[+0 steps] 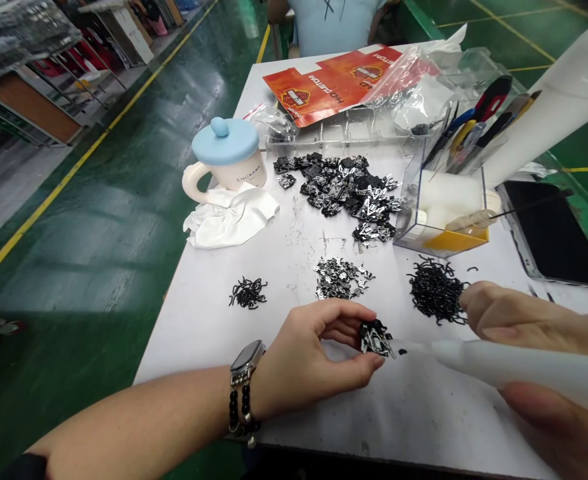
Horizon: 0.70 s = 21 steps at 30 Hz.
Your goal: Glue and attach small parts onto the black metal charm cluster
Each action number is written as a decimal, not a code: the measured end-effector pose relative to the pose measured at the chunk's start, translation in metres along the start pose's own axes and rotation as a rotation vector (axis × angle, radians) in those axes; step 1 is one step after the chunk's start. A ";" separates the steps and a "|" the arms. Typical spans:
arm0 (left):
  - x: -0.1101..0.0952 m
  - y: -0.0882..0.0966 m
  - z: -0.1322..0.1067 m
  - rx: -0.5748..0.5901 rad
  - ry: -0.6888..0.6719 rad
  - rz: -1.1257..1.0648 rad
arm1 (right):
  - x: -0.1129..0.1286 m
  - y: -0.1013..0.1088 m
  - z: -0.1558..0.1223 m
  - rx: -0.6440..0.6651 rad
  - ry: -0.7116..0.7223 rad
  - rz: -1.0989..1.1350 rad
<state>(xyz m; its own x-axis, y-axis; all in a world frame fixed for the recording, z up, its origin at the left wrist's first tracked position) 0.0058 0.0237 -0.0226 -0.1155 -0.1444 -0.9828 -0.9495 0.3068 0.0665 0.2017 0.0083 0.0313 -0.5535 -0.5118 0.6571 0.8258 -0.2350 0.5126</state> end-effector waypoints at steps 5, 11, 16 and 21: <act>-0.002 0.000 0.001 -0.015 -0.027 0.033 | -0.001 0.000 -0.011 -0.060 -0.073 0.002; -0.005 0.000 0.001 -0.021 -0.047 0.052 | -0.004 0.003 -0.026 -0.257 -0.209 0.045; -0.003 0.001 0.000 -0.017 -0.073 0.075 | -0.009 0.003 -0.023 -0.126 -0.211 0.112; -0.003 0.001 0.000 -0.021 -0.115 0.099 | -0.010 0.004 -0.023 -0.090 -0.225 0.076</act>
<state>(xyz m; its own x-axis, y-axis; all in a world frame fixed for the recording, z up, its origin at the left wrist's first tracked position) 0.0052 0.0240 -0.0200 -0.1754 -0.0055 -0.9845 -0.9411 0.2945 0.1661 0.2126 -0.0063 0.0144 -0.4911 -0.3364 0.8035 0.8668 -0.2805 0.4124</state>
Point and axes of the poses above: each hand's wrist, its own z-axis towards the middle knuckle, its own y-axis out of the back of the hand, x = y × z, the point moved 2 cm from there along z, towards the middle knuckle, and after that the axes turned 12 degrees about -x, right-handed, at the moved point
